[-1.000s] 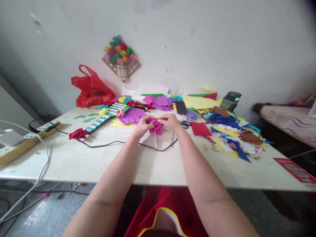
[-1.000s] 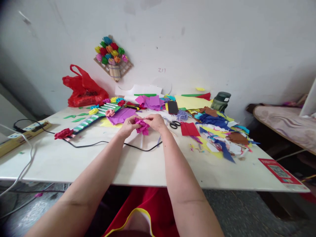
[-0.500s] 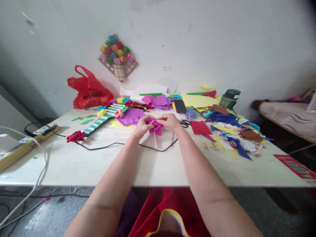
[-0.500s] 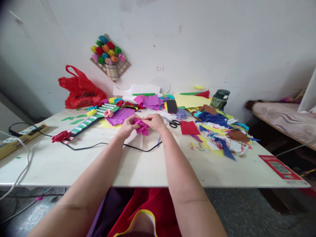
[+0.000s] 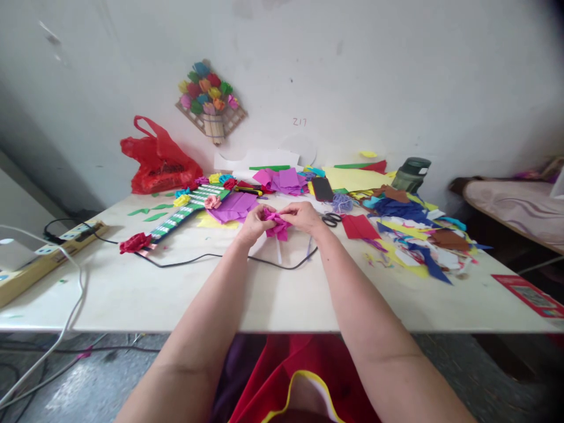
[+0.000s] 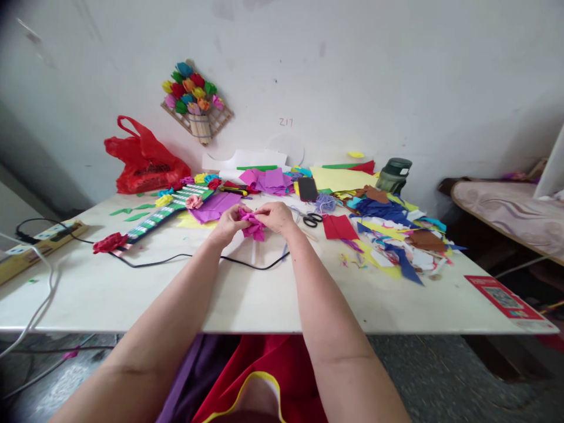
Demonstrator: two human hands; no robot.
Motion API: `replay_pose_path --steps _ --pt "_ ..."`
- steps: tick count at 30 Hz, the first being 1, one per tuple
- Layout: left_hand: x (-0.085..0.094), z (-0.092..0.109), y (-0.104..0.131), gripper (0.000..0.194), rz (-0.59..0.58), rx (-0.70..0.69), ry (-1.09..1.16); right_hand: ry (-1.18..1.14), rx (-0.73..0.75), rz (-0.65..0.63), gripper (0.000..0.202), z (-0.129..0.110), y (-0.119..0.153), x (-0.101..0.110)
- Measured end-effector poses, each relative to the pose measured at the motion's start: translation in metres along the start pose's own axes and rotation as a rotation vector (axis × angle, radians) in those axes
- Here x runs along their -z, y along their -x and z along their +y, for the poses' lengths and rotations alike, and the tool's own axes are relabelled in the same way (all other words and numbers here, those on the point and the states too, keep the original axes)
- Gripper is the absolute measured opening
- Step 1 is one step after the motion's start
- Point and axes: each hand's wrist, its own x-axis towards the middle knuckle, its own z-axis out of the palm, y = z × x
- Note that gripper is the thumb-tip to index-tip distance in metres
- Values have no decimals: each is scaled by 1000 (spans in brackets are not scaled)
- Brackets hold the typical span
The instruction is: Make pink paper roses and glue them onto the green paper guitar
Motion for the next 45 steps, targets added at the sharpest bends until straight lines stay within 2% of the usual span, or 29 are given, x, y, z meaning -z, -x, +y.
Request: replay_pose_path --steps 13,20,25,31,38,45 --pt "3 -2 -2 32 0 6 -33 -8 21 -2 15 4 -1 -3" --pt "5 -4 -2 32 21 -27 -31 -12 21 -6 20 -3 1 9" --pt "5 -4 -1 33 31 -12 -21 -9 -9 -5 20 0 -1 11" --pt "4 -5 -1 36 38 18 61 -37 -37 -29 21 6 -4 5" --pt "-3 0 0 39 99 101 232 -100 -13 -32 24 -8 0 9" --pt "-3 -2 -2 47 139 119 278 -188 -75 15 30 -12 -1 6"
